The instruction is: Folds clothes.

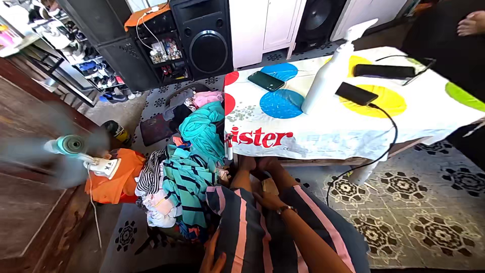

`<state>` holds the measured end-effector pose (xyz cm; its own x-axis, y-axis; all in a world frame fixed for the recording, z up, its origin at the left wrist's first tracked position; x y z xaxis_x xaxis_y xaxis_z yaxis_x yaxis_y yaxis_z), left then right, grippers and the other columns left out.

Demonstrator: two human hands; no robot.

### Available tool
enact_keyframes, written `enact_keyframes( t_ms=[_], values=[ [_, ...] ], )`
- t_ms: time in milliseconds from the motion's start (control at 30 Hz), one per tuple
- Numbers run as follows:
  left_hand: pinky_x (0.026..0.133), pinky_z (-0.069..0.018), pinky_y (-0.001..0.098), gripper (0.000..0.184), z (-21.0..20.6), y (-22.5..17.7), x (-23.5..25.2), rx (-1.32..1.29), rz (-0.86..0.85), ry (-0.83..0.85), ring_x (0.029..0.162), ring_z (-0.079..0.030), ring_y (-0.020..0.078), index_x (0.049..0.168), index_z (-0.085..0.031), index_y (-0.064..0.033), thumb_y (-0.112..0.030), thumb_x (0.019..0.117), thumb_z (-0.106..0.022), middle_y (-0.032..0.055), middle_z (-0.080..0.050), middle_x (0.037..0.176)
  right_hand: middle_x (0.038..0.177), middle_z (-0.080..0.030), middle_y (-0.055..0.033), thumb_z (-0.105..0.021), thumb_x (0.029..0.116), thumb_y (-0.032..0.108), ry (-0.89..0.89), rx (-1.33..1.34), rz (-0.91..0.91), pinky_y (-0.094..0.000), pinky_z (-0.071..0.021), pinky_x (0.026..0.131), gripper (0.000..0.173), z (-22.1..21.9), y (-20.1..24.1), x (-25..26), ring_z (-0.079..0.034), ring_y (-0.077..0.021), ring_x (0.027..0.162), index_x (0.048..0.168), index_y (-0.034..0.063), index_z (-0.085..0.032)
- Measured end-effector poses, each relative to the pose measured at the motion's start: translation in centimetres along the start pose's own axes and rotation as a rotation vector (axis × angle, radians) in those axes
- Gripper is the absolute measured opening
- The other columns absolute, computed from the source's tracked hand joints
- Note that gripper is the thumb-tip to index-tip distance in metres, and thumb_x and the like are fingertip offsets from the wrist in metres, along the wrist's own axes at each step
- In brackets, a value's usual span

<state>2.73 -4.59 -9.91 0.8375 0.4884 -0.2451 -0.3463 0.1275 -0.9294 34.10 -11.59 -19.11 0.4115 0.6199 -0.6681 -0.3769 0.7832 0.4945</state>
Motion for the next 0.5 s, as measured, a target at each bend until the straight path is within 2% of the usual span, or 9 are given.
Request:
enact_keyframes(
  t_ms=[67, 133, 167, 233, 300, 333, 367, 400, 500],
  values=[
    [0.122, -0.032, 0.0409, 0.068, 0.6, 1.9, 2.3, -0.206, 0.162, -0.019, 0.148, -0.037, 0.0258, 0.158, -0.023, 0.0045, -0.041, 0.1081, -0.031, 0.0236, -0.033, 0.161, 0.126, -0.063, -0.0336, -0.036, 0.1095, 0.051, 0.0, 0.124, 0.063, -0.064, -0.0405, 0.106, 0.067, 0.1, 1.5, 0.6, -0.058, -0.0474, 0.124, 0.124, -0.0082, -0.064],
    [0.113, -0.0418, 0.0427, 0.062, 1.1, 5.5, 5.5, -0.347, 0.347, -0.087, 0.138, -0.049, 0.026, 0.156, -0.033, 0.0002, -0.041, 0.1115, -0.023, 0.0213, -0.045, 0.154, 0.116, -0.065, -0.0323, -0.043, 0.1087, 0.048, -0.008, 0.158, 0.121, -0.0613, -0.0445, 0.101, 0.062, 1.0, 2.4, 0.2, -0.063, -0.0446, 0.114, 0.117, -0.0091, -0.066],
    [0.106, -0.0471, 0.0425, 0.061, 1.0, 6.5, 7.3, -0.397, 0.42, -0.108, 0.127, -0.056, 0.0243, 0.152, -0.04, -0.0011, -0.043, 0.112, -0.02, 0.0195, -0.054, 0.144, 0.112, -0.065, -0.0315, -0.046, 0.1085, 0.045, -0.002, 0.19, 0.167, -0.0586, -0.0453, 0.098, 0.059, 1.7, 2.8, -0.2, -0.063, -0.0419, 0.108, 0.114, -0.0106, -0.066],
    [0.084, -0.0551, 0.0359, 0.06, 0.7, 6.9, 11.1, -0.455, 0.499, -0.092, 0.095, -0.065, 0.0159, 0.136, -0.054, -0.0042, -0.046, 0.1118, -0.019, 0.0103, -0.068, 0.112, 0.101, -0.065, -0.0257, -0.055, 0.1064, 0.036, -0.013, 0.246, 0.296, -0.05, -0.0473, 0.091, 0.048, 3.4, 3.5, -0.8, -0.062, -0.0313, 0.094, 0.107, -0.0113, -0.066],
    [0.062, -0.0535, 0.0328, 0.048, 1.1, 5.8, 14.7, -0.408, 0.493, -0.136, 0.069, -0.061, 0.0125, 0.113, -0.061, -0.0027, -0.039, 0.1121, -0.03, 0.0056, -0.065, 0.083, 0.103, -0.068, -0.0209, -0.063, 0.1023, 0.024, -0.077, 0.293, 0.38, -0.0443, -0.0496, 0.092, 0.034, 5.8, 4.2, -1.7, -0.064, -0.024, 0.094, 0.11, -0.0091, -0.069],
    [0.072, -0.0553, 0.0348, 0.039, 2.0, 4.2, 16.2, -0.403, 0.409, -0.166, 0.078, -0.062, 0.0138, 0.119, -0.061, 0.0015, -0.029, 0.1113, -0.037, 0.0087, -0.065, 0.093, 0.106, -0.07, -0.0204, -0.063, 0.1016, 0.019, -0.157, 0.351, 0.394, -0.0434, -0.0509, 0.095, 0.03, 7.2, 4.5, -2.5, -0.066, -0.0234, 0.098, 0.112, -0.0085, -0.069],
    [0.086, -0.0566, 0.0371, 0.036, 3.1, 2.0, 17.5, -0.435, 0.299, -0.214, 0.094, -0.066, 0.0159, 0.127, -0.06, 0.0048, -0.022, 0.1103, -0.041, 0.0133, -0.068, 0.108, 0.104, -0.07, -0.0192, -0.062, 0.1019, 0.015, -0.272, 0.447, 0.408, -0.0404, -0.0518, 0.093, 0.027, 8.7, 4.6, -3.6, -0.065, -0.021, 0.096, 0.111, -0.0088, -0.069],
    [0.093, -0.0558, 0.0375, 0.037, 4.3, -0.2, 18.5, -0.505, 0.185, -0.277, 0.102, -0.066, 0.0166, 0.132, -0.056, 0.0061, -0.019, 0.1105, -0.04, 0.0148, -0.068, 0.115, 0.099, -0.068, -0.0153, -0.061, 0.1019, 0.013, -0.402, 0.557, 0.431, -0.0367, -0.053, 0.088, 0.023, 9.9, 4.3, -4.6, -0.064, -0.0165, 0.091, 0.107, -0.0077, -0.068],
    [0.082, -0.0601, 0.0329, 0.028, 8.1, -3.8, 19.5, -0.625, -0.012, -0.504, 0.09, -0.069, 0.0124, 0.12, -0.058, 0.0029, -0.017, 0.1104, -0.042, 0.0081, -0.07, 0.101, 0.089, -0.065, -0.0038, -0.056, 0.1037, 0.014, -0.647, 0.707, 0.484, -0.0292, -0.0546, 0.075, 0.018, 11.6, 2.6, -6.0, -0.062, -0.0066, 0.08, 0.106, -0.0008, -0.066]
  ],
)
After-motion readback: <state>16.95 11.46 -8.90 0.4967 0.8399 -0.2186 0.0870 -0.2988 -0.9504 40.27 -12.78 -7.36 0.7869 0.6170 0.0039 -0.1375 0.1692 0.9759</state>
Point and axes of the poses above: each hand's wrist, its own x-axis towards the middle knuckle, its own z-axis out of the back of the hand, y = z × x, the point moved 6 cm from there along x, towards the middle knuckle
